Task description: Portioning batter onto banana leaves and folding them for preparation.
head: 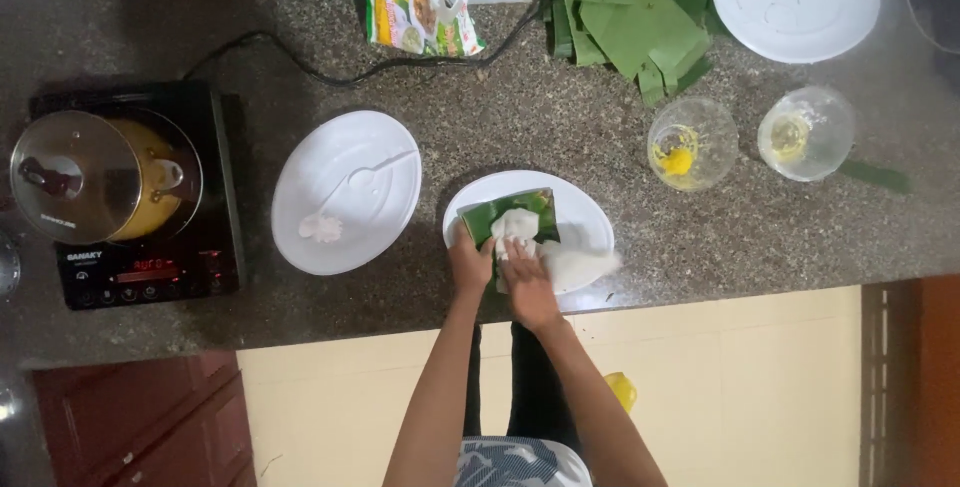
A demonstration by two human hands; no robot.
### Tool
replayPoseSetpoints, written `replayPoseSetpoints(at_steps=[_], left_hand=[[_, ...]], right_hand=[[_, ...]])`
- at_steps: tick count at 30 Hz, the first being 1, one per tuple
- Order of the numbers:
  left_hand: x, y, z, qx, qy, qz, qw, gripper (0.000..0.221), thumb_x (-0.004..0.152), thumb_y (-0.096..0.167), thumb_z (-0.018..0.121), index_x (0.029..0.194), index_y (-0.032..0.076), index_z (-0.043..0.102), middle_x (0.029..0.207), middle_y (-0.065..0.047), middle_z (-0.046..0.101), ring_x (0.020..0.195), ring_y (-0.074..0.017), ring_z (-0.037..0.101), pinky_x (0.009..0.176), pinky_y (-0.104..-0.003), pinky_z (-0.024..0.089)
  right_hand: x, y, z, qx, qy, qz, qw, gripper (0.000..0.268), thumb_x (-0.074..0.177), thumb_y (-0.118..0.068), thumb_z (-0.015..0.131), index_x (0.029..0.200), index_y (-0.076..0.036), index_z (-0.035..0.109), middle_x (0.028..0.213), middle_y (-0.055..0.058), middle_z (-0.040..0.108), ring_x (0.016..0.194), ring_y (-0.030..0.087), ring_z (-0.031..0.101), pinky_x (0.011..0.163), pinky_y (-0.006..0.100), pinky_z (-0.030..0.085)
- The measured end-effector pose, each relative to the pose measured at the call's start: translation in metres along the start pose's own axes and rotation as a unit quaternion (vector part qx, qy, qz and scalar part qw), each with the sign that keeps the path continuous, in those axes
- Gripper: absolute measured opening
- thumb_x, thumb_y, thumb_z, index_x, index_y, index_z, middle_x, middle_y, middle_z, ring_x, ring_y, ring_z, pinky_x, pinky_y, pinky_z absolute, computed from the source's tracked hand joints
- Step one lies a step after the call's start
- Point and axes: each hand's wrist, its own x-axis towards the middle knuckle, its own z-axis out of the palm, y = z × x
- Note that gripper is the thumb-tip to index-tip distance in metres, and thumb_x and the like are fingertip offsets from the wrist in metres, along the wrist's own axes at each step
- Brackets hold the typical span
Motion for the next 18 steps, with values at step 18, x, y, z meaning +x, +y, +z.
replayPoseSetpoints(at_steps=[18], left_hand=[[-0.005, -0.010, 0.005, 0.017, -0.013, -0.006, 1.000, 0.077, 0.093, 0.031, 0.073, 0.146, -0.009, 0.034, 0.132, -0.030, 0.057, 0.120, -0.0397, 0.062, 0.095, -0.051, 0.060]], right_hand=[[0.000, -0.009, -0.088, 0.293, 0.131, 0.185, 0.929, 0.037, 0.101, -0.012, 0.045, 0.133, -0.011, 0.063, 0.141, 0.013, 0.055, 0.137, 0.036, 0.044, 0.118, 0.046, 0.030]])
